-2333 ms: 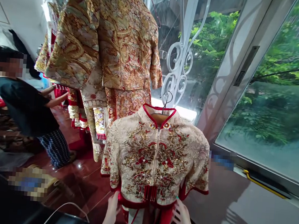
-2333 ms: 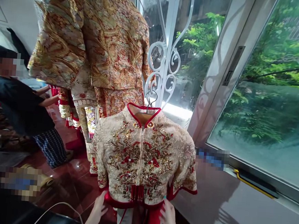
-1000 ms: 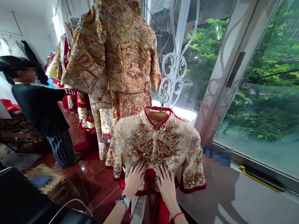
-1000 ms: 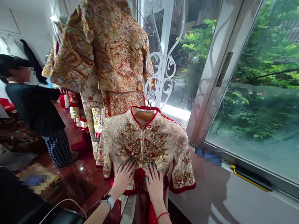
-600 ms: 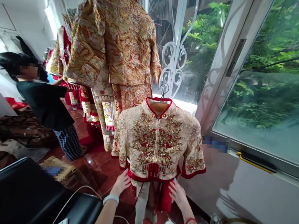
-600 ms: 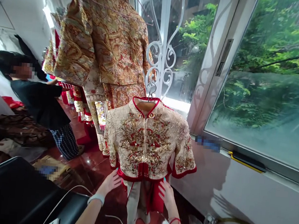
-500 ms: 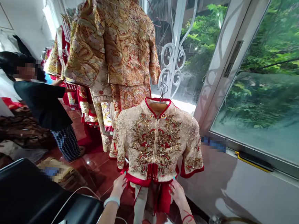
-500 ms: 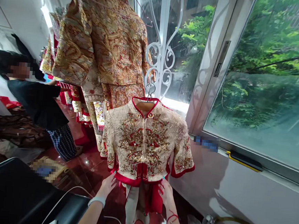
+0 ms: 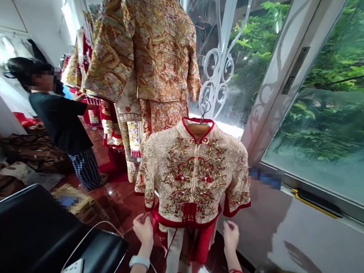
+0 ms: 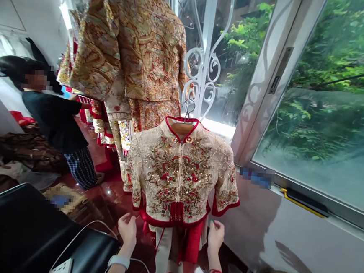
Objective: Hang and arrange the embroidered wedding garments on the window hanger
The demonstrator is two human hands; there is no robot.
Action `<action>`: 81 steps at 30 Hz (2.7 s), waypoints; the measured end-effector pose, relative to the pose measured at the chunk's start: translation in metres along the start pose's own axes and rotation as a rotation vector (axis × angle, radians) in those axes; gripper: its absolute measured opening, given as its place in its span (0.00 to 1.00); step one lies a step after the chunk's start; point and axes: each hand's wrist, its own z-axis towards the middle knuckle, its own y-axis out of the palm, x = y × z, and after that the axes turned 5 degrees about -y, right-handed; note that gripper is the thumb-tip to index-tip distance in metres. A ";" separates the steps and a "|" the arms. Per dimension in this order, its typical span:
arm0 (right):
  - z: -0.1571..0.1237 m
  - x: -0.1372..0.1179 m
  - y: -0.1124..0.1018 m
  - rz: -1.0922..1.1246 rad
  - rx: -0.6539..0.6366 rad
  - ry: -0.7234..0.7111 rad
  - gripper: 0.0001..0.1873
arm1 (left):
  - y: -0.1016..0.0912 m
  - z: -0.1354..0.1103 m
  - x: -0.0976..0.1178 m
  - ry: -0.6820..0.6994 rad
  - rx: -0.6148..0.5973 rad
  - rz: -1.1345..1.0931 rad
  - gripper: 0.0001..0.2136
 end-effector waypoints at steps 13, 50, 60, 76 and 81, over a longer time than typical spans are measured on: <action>0.083 -0.217 0.056 -0.739 -0.034 -1.216 0.38 | 0.027 0.065 0.193 0.976 -0.094 0.526 0.36; 0.116 -0.246 0.028 -0.419 0.006 -1.112 0.35 | 0.015 0.164 0.253 0.902 -0.061 -0.053 0.21; 0.038 -0.258 0.030 -0.231 0.068 -0.985 0.22 | -0.011 0.099 0.285 0.970 0.087 0.128 0.24; -0.005 -0.308 0.102 -0.304 -0.260 -0.720 0.08 | 0.007 0.044 0.356 1.435 -0.211 0.793 0.11; 0.000 -0.303 0.099 -0.190 -0.284 -0.729 0.08 | 0.006 0.045 0.354 1.352 -0.298 0.739 0.13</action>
